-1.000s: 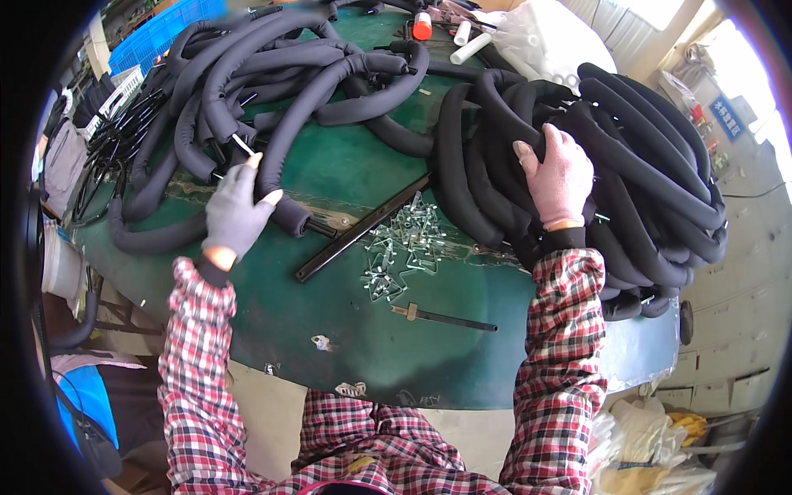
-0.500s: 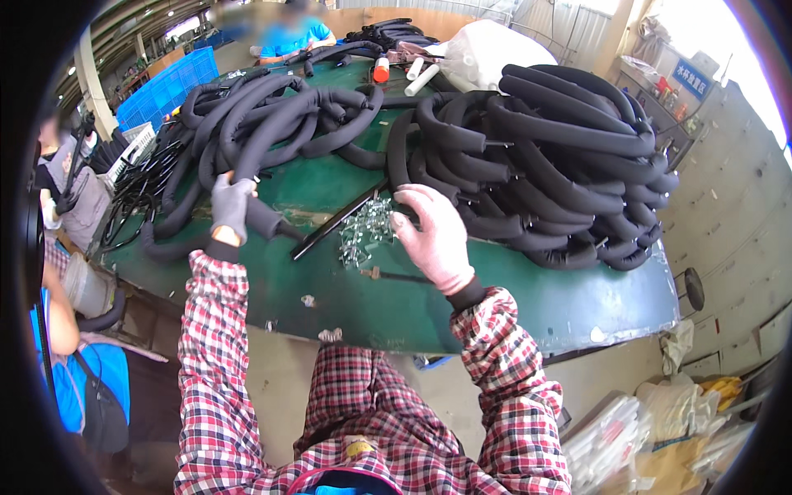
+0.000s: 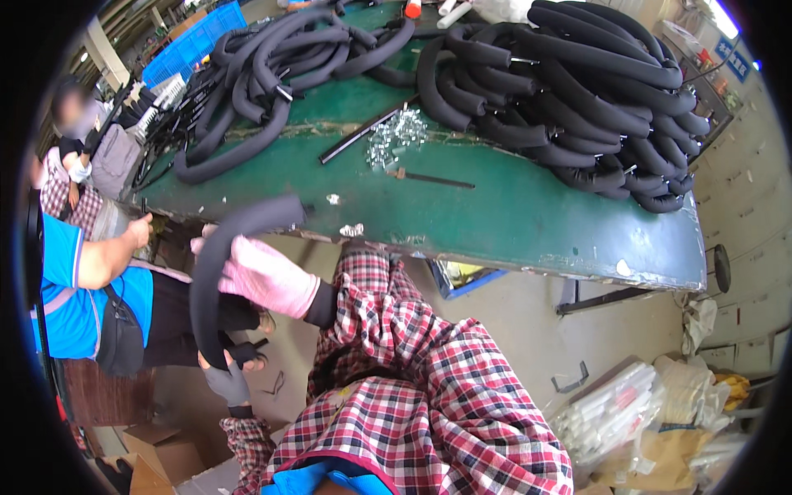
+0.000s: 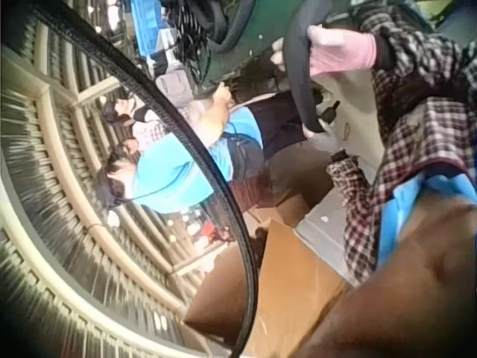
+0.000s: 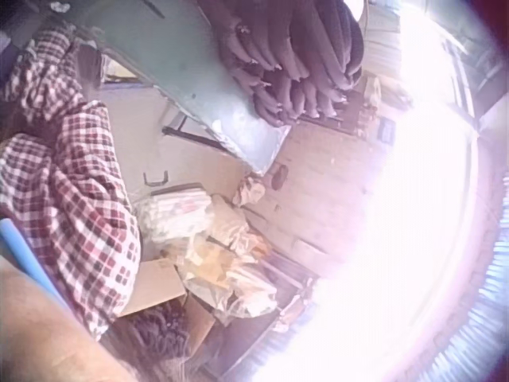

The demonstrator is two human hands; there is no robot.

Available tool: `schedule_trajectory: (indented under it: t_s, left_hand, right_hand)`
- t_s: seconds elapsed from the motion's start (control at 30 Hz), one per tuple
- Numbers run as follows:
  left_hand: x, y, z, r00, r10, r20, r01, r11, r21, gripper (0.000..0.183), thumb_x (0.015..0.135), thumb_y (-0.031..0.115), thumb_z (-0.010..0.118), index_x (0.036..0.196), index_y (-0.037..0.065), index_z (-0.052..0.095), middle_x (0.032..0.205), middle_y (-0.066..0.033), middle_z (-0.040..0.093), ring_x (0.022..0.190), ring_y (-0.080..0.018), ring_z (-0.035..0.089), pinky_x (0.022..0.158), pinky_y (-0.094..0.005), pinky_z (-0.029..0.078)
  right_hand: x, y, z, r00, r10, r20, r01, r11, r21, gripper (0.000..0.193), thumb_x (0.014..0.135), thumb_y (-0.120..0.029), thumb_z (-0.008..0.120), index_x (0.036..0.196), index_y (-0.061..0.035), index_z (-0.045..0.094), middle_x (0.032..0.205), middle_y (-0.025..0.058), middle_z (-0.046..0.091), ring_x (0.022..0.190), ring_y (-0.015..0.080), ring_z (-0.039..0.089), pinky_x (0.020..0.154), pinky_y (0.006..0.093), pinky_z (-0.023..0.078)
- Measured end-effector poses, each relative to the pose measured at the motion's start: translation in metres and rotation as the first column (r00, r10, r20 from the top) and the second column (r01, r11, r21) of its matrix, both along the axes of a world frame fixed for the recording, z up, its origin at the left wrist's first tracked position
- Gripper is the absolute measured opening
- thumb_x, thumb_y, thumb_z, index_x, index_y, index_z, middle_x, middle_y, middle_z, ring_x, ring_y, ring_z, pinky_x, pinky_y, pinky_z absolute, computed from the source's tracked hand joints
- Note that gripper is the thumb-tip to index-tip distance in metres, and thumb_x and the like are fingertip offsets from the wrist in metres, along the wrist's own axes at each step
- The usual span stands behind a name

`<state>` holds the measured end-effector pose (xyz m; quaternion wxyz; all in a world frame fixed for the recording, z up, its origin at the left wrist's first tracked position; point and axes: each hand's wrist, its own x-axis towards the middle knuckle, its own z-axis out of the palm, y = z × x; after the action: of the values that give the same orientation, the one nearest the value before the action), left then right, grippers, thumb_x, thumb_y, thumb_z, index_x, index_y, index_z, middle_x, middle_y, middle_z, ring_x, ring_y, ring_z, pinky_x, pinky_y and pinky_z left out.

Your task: The person repeatedly picks up black foam tubes and small metal clips from a green worktable, inserts the clips into the tube ends, and places the assembled pieces back on the table. The process is repeated continuously with multiple tubes and clips.

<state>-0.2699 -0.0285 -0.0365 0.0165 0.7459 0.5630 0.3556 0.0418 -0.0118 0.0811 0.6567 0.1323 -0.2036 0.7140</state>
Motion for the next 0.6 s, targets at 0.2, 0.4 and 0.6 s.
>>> schedule_trajectory:
  t_s: [0.2, 0.4, 0.6]
  left_hand:
    - [0.004, 0.034, -0.026, 0.946, -0.309, -0.103, 0.252, 0.895, -0.367, 0.070, 0.078, 0.001, 0.072, 0.144, 0.003, 0.049, 0.140, -0.0219, 0.053, 0.128, -0.0407, 0.053, 0.107, -0.0405, 0.044]
    - [0.160, 0.050, 0.068, 0.564, -0.190, 0.803, 0.809, 0.321, -0.492, 0.070, 0.086, 0.003, 0.071, 0.150, 0.002, 0.041, 0.122, -0.0095, 0.062, 0.109, -0.0169, 0.061, 0.094, -0.0317, 0.051]
    - [0.218, 0.070, 0.011, 0.735, -0.317, 0.599, 0.678, 0.318, -0.663, 0.046, 0.083, 0.006, 0.072, 0.127, 0.002, 0.057, 0.086, -0.0026, 0.063, 0.076, -0.0120, 0.060, 0.073, -0.0284, 0.051]
  right_hand:
    - [-0.016, -0.022, -0.071, 0.901, -0.113, 0.419, 0.164, 0.982, -0.088, 0.040, 0.092, -0.020, 0.075, 0.125, -0.0067, 0.057, 0.122, 0.0091, 0.064, 0.118, 0.0225, 0.060, 0.103, 0.0394, 0.048]
    - [-0.011, -0.030, -0.165, 0.157, -0.087, 0.984, 0.143, 0.988, 0.064, 0.037, 0.077, -0.013, 0.077, 0.110, -0.0057, 0.063, 0.089, 0.0053, 0.065, 0.080, 0.0194, 0.062, 0.076, 0.0374, 0.053]
    - [0.082, -0.058, -0.090, -0.533, -0.117, 0.838, 0.034, 0.986, 0.160, 0.038, 0.072, -0.029, 0.078, 0.100, -0.0053, 0.070, 0.097, 0.0155, 0.071, 0.093, 0.0367, 0.069, 0.080, 0.0457, 0.056]
